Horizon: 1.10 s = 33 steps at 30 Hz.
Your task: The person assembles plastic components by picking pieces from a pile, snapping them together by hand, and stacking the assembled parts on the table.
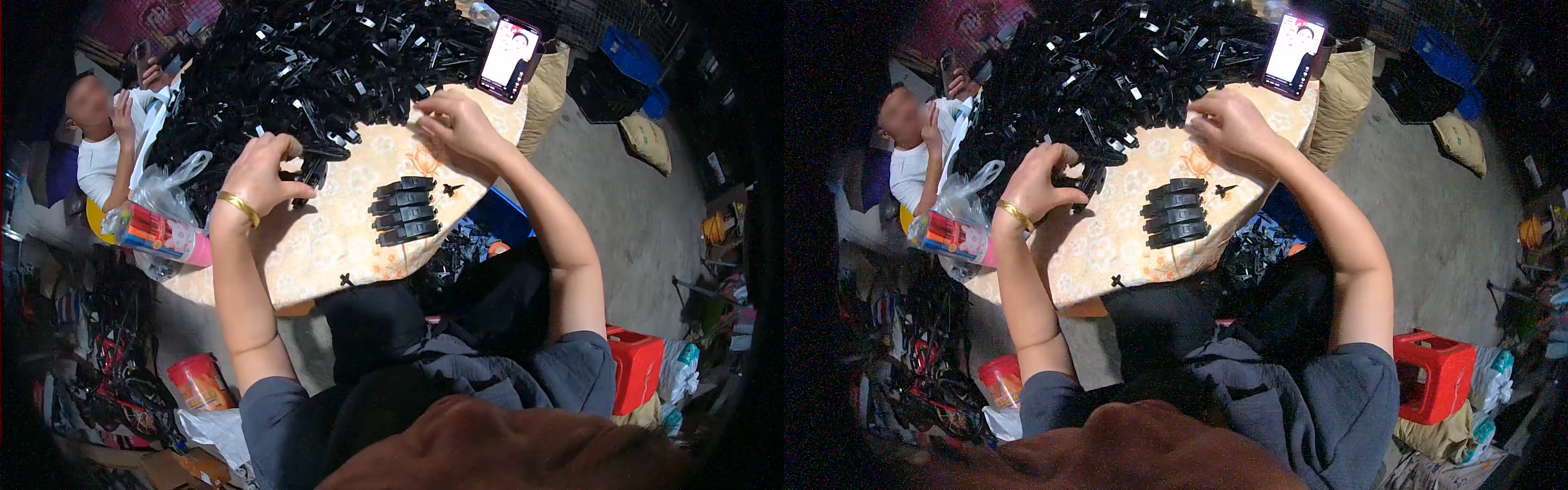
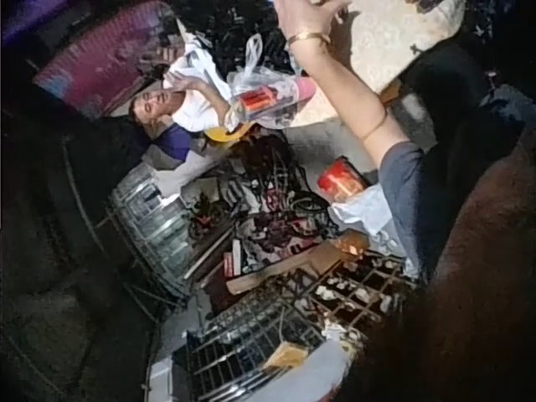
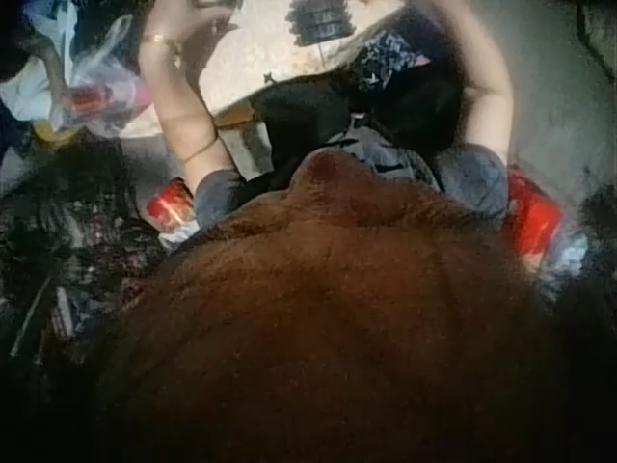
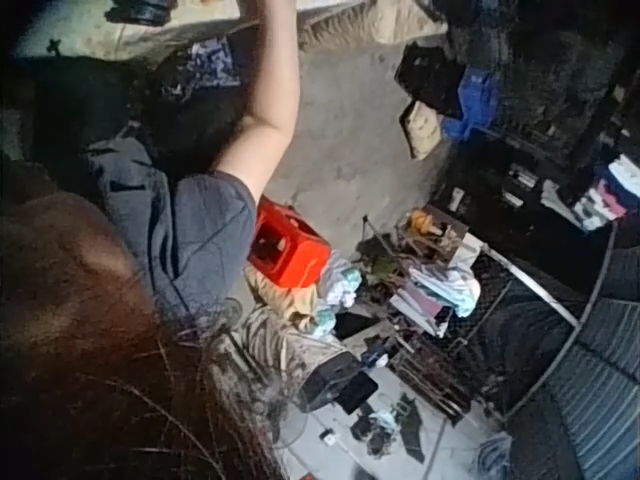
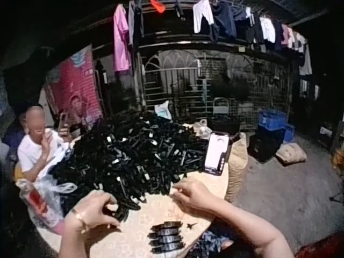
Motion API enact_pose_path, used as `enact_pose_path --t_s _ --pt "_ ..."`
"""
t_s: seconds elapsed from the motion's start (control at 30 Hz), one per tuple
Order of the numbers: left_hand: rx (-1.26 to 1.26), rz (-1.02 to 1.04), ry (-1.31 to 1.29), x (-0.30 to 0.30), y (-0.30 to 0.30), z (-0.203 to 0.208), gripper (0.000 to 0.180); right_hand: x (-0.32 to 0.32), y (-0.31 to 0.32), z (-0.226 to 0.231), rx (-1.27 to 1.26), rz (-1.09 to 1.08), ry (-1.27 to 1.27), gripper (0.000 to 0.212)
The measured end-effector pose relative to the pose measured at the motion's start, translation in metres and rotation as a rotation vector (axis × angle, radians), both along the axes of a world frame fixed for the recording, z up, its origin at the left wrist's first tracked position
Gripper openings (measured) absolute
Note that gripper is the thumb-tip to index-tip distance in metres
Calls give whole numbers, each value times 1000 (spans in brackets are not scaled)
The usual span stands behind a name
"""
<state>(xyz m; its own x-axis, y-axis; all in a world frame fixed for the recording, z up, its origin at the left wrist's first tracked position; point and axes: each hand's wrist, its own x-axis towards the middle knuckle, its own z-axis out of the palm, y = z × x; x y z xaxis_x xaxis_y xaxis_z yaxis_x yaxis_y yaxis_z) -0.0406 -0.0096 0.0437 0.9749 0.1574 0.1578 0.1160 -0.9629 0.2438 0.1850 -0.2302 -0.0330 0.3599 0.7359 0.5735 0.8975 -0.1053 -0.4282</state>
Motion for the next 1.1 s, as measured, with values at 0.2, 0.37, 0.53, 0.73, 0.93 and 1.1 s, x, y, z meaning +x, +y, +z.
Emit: enact_pose_path --t_s 0.2,0.37,0.53,0.73,0.93,1.1 --pt "245 200 323 18 -22 -21 32 -1 29 -13 -38 -57 -258 38" --pt "128 37 48 30 -34 -44 24 -8 49 -17 -131 -136 -350 37" --pt "-22 -99 -211 40 -42 -62 26 -5 52 -16 -200 -157 -406 26" --pt "-282 -65 -310 42 -39 -63 27 -6 40 -10 -134 -54 -431 24" --pt "-530 -317 183 31 -30 -51 22 -31 17 7 -74 96 -258 24" --pt "-203 -152 -132 39 -39 -66 21 -31 14 3 -79 137 -167 27"
